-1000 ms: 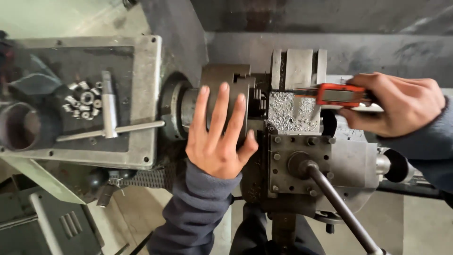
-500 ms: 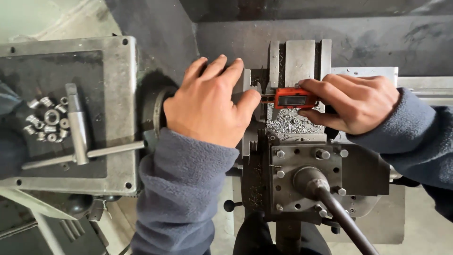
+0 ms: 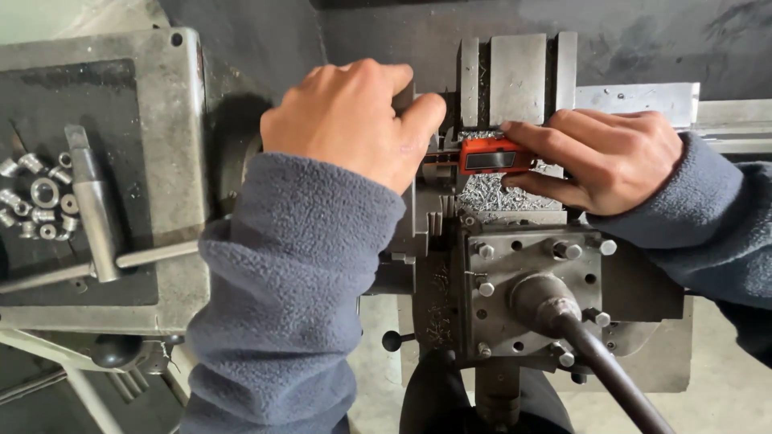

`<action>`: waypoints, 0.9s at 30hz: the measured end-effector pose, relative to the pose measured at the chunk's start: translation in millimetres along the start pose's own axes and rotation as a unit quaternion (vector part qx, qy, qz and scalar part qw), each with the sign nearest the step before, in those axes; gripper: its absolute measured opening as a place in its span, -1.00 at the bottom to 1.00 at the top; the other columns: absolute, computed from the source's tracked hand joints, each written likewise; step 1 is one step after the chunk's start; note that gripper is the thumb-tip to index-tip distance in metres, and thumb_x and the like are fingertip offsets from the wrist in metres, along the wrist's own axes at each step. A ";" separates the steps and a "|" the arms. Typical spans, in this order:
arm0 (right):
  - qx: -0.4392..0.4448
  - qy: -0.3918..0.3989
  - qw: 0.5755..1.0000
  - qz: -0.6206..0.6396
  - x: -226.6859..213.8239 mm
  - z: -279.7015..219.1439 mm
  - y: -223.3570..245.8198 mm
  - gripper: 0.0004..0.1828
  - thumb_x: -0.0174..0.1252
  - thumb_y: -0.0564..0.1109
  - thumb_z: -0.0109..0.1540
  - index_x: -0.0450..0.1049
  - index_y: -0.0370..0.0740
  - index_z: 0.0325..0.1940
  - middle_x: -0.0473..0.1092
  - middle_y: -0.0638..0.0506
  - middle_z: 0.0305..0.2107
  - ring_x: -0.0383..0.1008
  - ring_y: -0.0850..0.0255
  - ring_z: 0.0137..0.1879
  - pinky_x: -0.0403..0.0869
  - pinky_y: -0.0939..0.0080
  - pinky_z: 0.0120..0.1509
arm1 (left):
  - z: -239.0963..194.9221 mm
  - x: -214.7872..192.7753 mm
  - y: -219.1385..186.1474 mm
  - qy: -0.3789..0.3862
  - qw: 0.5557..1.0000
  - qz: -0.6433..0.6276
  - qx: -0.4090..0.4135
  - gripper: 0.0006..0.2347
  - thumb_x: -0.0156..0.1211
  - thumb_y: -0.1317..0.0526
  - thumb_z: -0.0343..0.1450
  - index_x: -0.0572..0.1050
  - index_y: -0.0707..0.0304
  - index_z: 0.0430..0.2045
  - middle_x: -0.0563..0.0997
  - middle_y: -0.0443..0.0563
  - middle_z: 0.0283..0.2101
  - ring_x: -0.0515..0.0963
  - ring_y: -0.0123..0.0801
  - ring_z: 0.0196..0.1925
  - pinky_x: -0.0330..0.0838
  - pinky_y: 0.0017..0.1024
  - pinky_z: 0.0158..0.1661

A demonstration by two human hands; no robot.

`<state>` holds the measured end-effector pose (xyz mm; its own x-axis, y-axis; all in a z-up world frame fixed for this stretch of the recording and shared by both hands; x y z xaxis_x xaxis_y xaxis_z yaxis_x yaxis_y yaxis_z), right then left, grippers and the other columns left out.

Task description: Using a metal lathe to machine and measure small metal components.

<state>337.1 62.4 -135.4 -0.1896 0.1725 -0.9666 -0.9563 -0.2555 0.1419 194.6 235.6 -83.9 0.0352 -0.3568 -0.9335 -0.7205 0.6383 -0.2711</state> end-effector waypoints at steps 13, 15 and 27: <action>-0.001 -0.026 0.998 -0.066 -1.3 -2.1 5.2 -0.40 0.41 0.16 0.14 0.61 -0.18 0.17 0.36 0.14 -0.61 0.45 0.29 -0.50 0.40 0.25 -0.47 | -2.7 3.0 0.3 -0.037 0.999 -0.001 0.015 -0.72 0.09 -0.09 0.38 0.71 -0.06 -0.39 0.67 0.09 -0.51 0.65 0.06 -0.44 0.54 0.03 -0.32; -0.023 -0.051 0.998 -0.031 -5.6 0.5 7.3 -0.43 0.42 0.08 0.14 0.60 -0.27 0.14 0.43 0.10 -0.56 0.48 0.28 -0.48 0.44 0.26 -0.43 | -3.2 4.3 1.6 -0.026 1.000 -0.002 0.004 -0.72 0.08 -0.10 0.38 0.70 -0.07 -0.36 0.67 0.08 -0.50 0.66 0.04 -0.45 0.55 0.00 -0.30; -0.002 -0.049 0.997 -0.060 0.2 -7.5 7.4 -0.47 0.45 0.19 0.10 0.66 -0.31 -0.10 0.49 0.12 -0.53 0.51 0.29 -0.49 0.43 0.34 -0.46 | -4.7 10.8 5.9 -0.046 0.999 -0.017 0.024 -0.71 0.12 -0.08 0.36 0.69 -0.04 -0.26 0.70 0.03 -0.43 0.67 -0.07 -0.50 0.57 -0.06 -0.31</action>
<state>331.7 53.4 -136.2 -0.0942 0.2933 -0.9514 -0.9727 -0.2306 0.0253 187.5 232.3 -94.5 0.1239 -0.3160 -0.9406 -0.6838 0.6598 -0.3117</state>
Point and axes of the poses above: each hand's wrist, its own z-axis towards the middle knuckle, its own x-axis out of the palm, y = z × x, the point moved 5 cm from there along z, towards the middle knuckle
